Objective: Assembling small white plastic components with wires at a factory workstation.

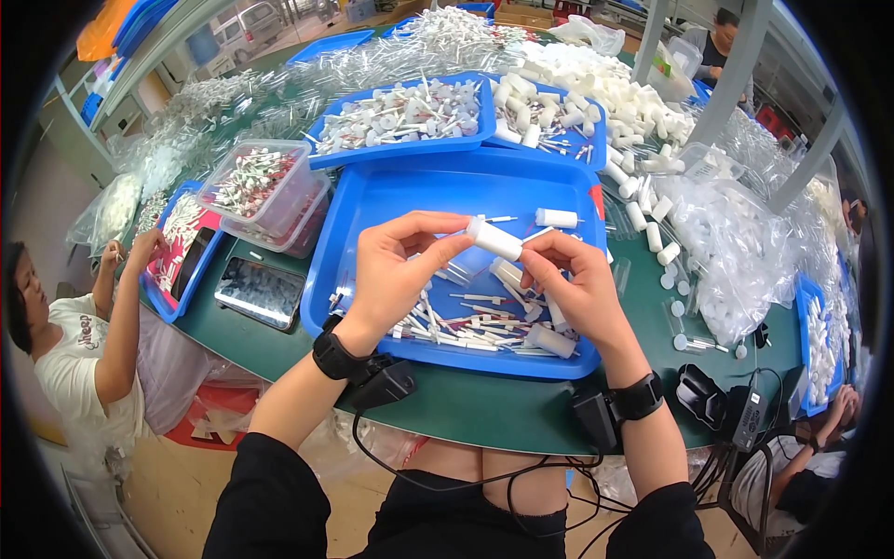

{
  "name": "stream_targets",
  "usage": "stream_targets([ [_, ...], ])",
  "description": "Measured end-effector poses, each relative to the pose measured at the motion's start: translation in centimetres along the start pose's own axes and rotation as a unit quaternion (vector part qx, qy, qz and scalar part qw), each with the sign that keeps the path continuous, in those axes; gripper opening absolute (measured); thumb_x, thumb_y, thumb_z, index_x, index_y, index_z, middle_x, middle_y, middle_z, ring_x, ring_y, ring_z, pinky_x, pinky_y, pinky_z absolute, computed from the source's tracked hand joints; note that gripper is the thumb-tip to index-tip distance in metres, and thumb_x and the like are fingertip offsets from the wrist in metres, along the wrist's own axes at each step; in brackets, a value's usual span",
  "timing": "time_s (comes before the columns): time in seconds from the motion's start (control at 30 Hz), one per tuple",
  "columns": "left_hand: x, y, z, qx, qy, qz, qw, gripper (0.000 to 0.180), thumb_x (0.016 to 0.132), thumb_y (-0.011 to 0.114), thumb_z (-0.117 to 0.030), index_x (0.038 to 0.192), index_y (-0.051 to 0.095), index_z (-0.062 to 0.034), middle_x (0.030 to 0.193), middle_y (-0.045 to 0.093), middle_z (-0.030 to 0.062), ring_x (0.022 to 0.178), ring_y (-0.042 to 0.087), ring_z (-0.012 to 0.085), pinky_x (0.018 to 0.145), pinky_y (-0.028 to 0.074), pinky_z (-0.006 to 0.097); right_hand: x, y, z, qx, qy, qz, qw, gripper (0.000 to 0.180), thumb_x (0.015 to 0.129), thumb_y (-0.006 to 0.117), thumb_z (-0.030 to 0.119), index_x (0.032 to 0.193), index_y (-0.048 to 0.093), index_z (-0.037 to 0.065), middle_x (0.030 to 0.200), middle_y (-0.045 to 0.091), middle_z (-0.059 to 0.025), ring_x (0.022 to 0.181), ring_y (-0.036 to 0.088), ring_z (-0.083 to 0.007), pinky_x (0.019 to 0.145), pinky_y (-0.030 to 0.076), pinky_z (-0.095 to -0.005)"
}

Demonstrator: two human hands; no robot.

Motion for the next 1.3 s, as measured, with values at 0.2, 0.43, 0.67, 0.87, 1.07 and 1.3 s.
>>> stream_targets([
  [0.2, -0.03, -0.06, -0.02, 0.009, -0.008, -0.010, 1.000, 0.015, 0.079, 0.067, -0.002, 0.094, 0.068, -0.0012, 0.093, 0.067, 0.0069, 0.072, 0.058, 0.0063, 0.063, 0.046, 0.019, -0.04, 0.08, -0.06, -0.014, -0.016, -0.020, 1.000, 0.014, 0.085, 0.061, 0.014, 0.090, 0.064, 0.001, 0.072, 0.064, -0.0032, 0.066, 0.059, -0.0079, 0.060, 0.045, -0.0205],
  [0.43, 0.02, -0.06, -0.20, -0.003, -0.014, -0.022, 1.000, 0.016, 0.078, 0.068, -0.001, 0.094, 0.068, -0.0016, 0.092, 0.067, 0.0068, 0.072, 0.058, 0.0057, 0.063, 0.046, 0.019, -0.01, -0.05, 0.00, -0.037, -0.033, -0.020, 0.999, 0.014, 0.085, 0.061, 0.013, 0.091, 0.061, 0.000, 0.076, 0.061, -0.0004, 0.069, 0.057, -0.0061, 0.062, 0.043, -0.0199],
  [0.67, 0.05, 0.01, 0.08, 0.003, 0.003, -0.004, 1.000, 0.016, 0.078, 0.068, -0.002, 0.094, 0.068, -0.0011, 0.093, 0.067, 0.0074, 0.073, 0.059, 0.0063, 0.063, 0.046, 0.019, 0.01, 0.05, -0.16, 0.002, 0.005, -0.006, 1.000, 0.014, 0.086, 0.060, 0.015, 0.090, 0.063, 0.001, 0.072, 0.063, -0.0029, 0.066, 0.059, -0.0080, 0.061, 0.045, -0.0214],
  [0.87, -0.01, 0.03, -0.17, 0.004, -0.006, -0.009, 1.000, 0.016, 0.078, 0.068, -0.002, 0.094, 0.068, -0.0010, 0.092, 0.067, 0.0070, 0.071, 0.058, 0.0062, 0.062, 0.046, 0.019, -0.05, 0.07, 0.03, 0.015, 0.015, 0.009, 1.000, 0.016, 0.088, 0.058, 0.016, 0.091, 0.063, 0.001, 0.071, 0.062, -0.0032, 0.066, 0.059, -0.0081, 0.061, 0.045, -0.0214],
  [1.07, -0.01, 0.03, -0.22, 0.003, -0.013, -0.022, 1.000, 0.017, 0.078, 0.068, -0.002, 0.095, 0.068, -0.0019, 0.091, 0.067, 0.0061, 0.069, 0.057, 0.0054, 0.060, 0.046, 0.019, -0.06, -0.03, -0.10, 0.000, -0.008, -0.021, 1.000, 0.014, 0.087, 0.059, 0.015, 0.090, 0.064, 0.001, 0.070, 0.063, -0.0028, 0.065, 0.058, -0.0073, 0.059, 0.044, -0.0208],
  [1.3, 0.09, -0.09, -0.06, 0.004, -0.009, -0.016, 1.000, 0.017, 0.078, 0.068, -0.002, 0.095, 0.068, -0.0016, 0.091, 0.067, 0.0064, 0.069, 0.058, 0.0056, 0.060, 0.046, 0.019, 0.06, 0.03, 0.13, -0.039, -0.037, -0.048, 0.997, 0.011, 0.084, 0.061, 0.012, 0.089, 0.065, 0.003, 0.071, 0.063, -0.0025, 0.064, 0.058, -0.0070, 0.060, 0.045, -0.0208],
])
Point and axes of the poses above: each hand's wrist, its own x-axis towards the middle knuckle, its own y-axis out of the palm, z = x × y, the point moved 2 cm from there along x, towards the middle knuckle
